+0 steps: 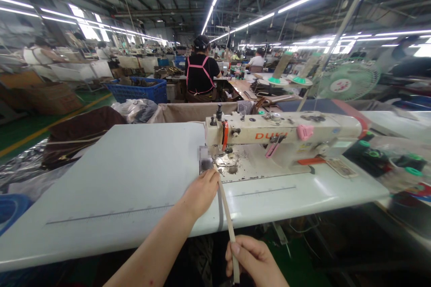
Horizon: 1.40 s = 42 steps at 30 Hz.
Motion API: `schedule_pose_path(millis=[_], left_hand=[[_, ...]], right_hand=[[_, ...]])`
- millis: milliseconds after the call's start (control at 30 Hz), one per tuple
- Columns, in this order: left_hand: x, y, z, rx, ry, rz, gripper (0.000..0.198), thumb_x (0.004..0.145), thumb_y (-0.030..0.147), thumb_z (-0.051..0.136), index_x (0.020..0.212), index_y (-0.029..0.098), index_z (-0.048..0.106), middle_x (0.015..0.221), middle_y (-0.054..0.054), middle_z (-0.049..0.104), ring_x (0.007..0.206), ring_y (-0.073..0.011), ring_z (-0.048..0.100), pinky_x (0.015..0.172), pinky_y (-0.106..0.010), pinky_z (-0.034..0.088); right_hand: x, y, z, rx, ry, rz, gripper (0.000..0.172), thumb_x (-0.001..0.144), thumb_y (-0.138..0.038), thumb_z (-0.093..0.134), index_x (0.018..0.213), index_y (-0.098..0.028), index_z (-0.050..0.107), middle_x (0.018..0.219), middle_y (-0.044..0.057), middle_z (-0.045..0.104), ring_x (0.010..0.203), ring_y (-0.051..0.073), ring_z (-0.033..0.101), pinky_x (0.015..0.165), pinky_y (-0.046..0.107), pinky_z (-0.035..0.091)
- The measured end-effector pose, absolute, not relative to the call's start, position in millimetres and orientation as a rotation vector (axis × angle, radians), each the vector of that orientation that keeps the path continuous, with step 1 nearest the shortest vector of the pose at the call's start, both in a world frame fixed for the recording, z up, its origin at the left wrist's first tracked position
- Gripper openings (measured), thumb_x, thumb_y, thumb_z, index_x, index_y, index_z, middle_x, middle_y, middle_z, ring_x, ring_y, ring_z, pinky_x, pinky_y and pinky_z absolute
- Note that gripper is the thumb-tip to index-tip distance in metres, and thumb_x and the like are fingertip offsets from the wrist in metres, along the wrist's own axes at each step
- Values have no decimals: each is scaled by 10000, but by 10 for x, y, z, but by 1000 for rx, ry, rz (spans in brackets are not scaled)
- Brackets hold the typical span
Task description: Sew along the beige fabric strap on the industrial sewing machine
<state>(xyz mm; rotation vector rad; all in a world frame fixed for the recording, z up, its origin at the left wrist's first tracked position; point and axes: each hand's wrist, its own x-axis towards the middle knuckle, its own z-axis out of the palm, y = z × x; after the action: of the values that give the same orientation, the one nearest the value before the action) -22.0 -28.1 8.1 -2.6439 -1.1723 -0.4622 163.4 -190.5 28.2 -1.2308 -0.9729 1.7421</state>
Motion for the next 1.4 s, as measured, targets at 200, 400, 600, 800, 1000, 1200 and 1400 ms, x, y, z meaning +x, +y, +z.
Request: schedule_pose_path(millis=[200,400,600,800,1000,1200,1400], left_hand=[[-217,-294,108,-2632,-1179,-471,167,1015,135,525,1096,175,665,1313,-119,690,1285,-248,644,1100,-366,550],[-209,-315,162,-2654,-1173,-454,185,1007,123,524,1124,190,652,1278,-110,695,1248,-246,661,1107,-390,548],[-205,-322,175,-2654,-1219,-527,185,990,106,561,1150,159,638,1264,-119,693,1186,-248,684,1080,-373,565],[-198,-323,173,-2650,-1236,-537,166,988,110,560,1115,180,641,1289,-117,688,1205,-241,680,1083,-365,563],[-198,-318,169,-2657,-1254,-533,162,999,116,554,1131,171,632,1277,-119,689,1197,-241,686,1073,-369,569],[-208,-309,169,-2666,-1229,-531,160,998,119,561,1132,178,626,1264,-114,692,1204,-241,683,1071,-365,569],[-224,-298,128,-2669,-1220,-549,169,1004,131,532,1135,187,623,1279,-123,684,1234,-251,668,1090,-390,562]], right_hand=[[1664,-1853,388,-1207,-1227,1565,499,840,-662,797,697,-185,779,752,22,652,765,182,572,767,309,438],[1651,-1823,383,-1210,-1195,1584,449,839,-638,815,825,-190,806,801,42,733,775,188,611,748,305,452],[1594,-1823,362,-1231,-969,1704,511,828,-675,813,902,-170,775,714,50,774,667,169,663,638,261,436],[1612,-1834,370,-1241,-980,1712,556,780,-716,831,840,-165,781,678,43,767,635,151,659,626,249,448],[1608,-1875,387,-1251,-966,1704,546,790,-699,832,814,-155,789,686,50,759,661,164,666,654,266,461],[1609,-1881,416,-1259,-916,1714,553,755,-701,856,791,-151,801,688,57,757,661,170,660,656,273,467],[1600,-1883,409,-1261,-934,1705,545,754,-705,852,760,-163,799,669,53,742,648,180,649,658,296,485]])
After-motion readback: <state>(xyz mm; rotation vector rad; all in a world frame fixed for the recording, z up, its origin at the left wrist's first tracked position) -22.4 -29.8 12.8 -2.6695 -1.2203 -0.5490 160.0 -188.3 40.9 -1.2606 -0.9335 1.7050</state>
